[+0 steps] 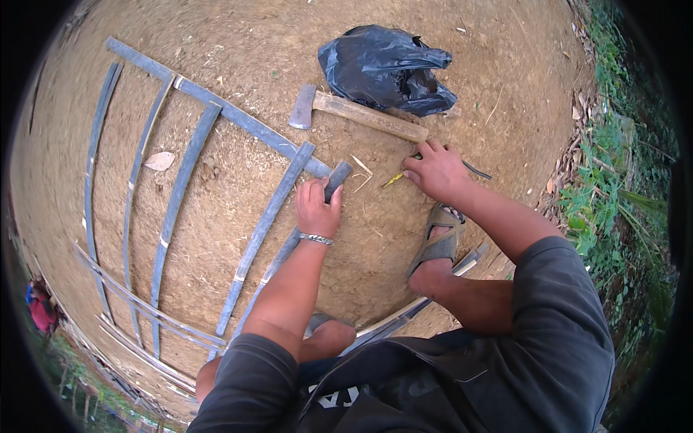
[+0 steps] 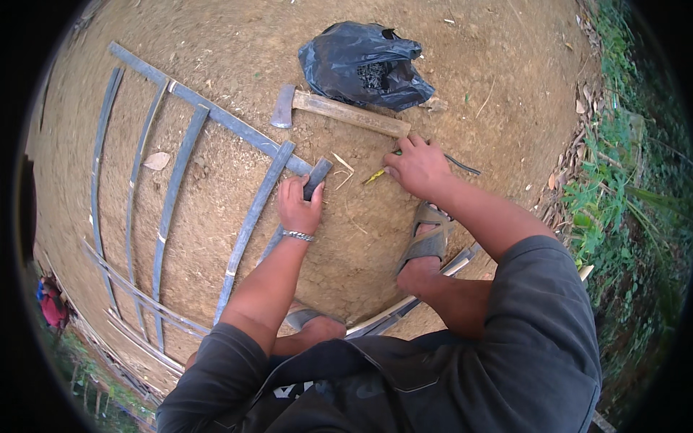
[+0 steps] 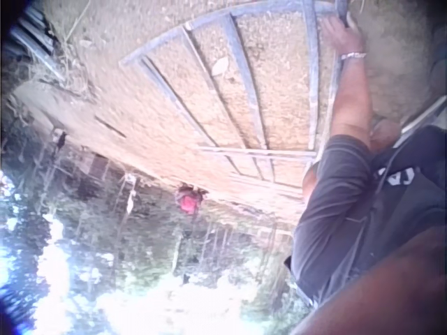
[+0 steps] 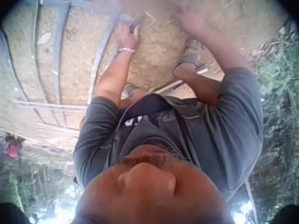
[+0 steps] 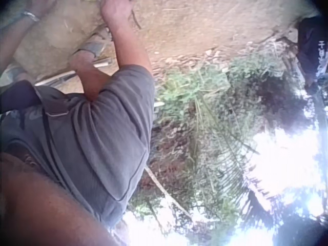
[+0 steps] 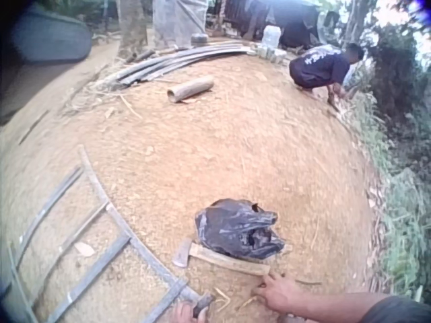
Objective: The person assembles a curved bamboo frame by splitting bamboo strips and nailing them together. They use a hammer to drive nails into the joints of the bamboo pieces, securing the structure on the ground.
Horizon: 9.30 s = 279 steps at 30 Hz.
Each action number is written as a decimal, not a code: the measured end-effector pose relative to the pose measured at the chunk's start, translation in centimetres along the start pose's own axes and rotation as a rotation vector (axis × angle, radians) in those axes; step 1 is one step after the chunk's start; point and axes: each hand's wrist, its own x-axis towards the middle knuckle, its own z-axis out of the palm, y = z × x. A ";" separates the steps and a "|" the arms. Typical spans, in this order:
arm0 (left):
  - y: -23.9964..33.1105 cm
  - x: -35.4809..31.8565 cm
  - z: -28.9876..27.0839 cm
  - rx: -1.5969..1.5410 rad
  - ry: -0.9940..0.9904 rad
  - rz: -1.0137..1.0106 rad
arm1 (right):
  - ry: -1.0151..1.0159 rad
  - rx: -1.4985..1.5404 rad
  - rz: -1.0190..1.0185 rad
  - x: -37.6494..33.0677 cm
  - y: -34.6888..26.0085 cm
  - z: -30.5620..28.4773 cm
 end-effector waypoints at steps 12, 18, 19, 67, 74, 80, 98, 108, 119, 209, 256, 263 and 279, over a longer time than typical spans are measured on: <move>-0.4 -0.3 -0.7 -0.247 -0.048 -0.038 | 0.291 -0.079 -0.066 -2.3 1.0 4.7; -0.6 -0.2 -0.7 -0.253 -0.072 -0.053 | 0.337 0.158 0.206 -1.1 -6.5 3.2; -0.5 0.0 -0.6 -0.259 -0.066 -0.049 | 0.304 0.257 0.271 -0.1 -8.2 2.6; -3.0 -0.6 -0.6 0.049 -0.112 0.067 | -0.112 0.346 -0.480 -1.9 -17.3 0.8; -1.8 -0.3 -1.3 0.046 -0.132 0.059 | -0.401 0.226 -0.023 -8.8 -7.8 0.2; -1.9 -0.5 -1.3 0.058 -0.126 0.075 | 0.898 0.498 0.000 -1.1 -2.9 -7.9; -1.3 -0.2 -1.3 0.106 -0.143 0.100 | 0.379 0.312 0.274 14.1 2.2 -5.3; -1.6 -0.2 -1.5 0.091 -0.139 0.094 | 0.541 0.504 0.273 12.5 3.1 -5.9; -1.4 -0.3 -1.5 0.024 -0.094 0.106 | 0.857 1.514 0.143 5.5 1.8 -6.7; -1.7 -0.7 -2.5 -0.021 -0.102 0.277 | 0.824 0.175 0.300 6.3 -6.4 3.3; -1.7 -0.7 -2.4 0.109 -0.110 0.328 | 0.115 0.711 0.069 -8.4 -8.1 5.7; -1.4 -0.5 -2.5 0.136 -0.134 0.336 | 0.078 0.678 0.031 -7.9 -7.4 6.3; -1.3 -0.4 -2.5 0.114 -0.111 0.343 | 0.094 0.657 0.037 -8.3 -7.7 4.5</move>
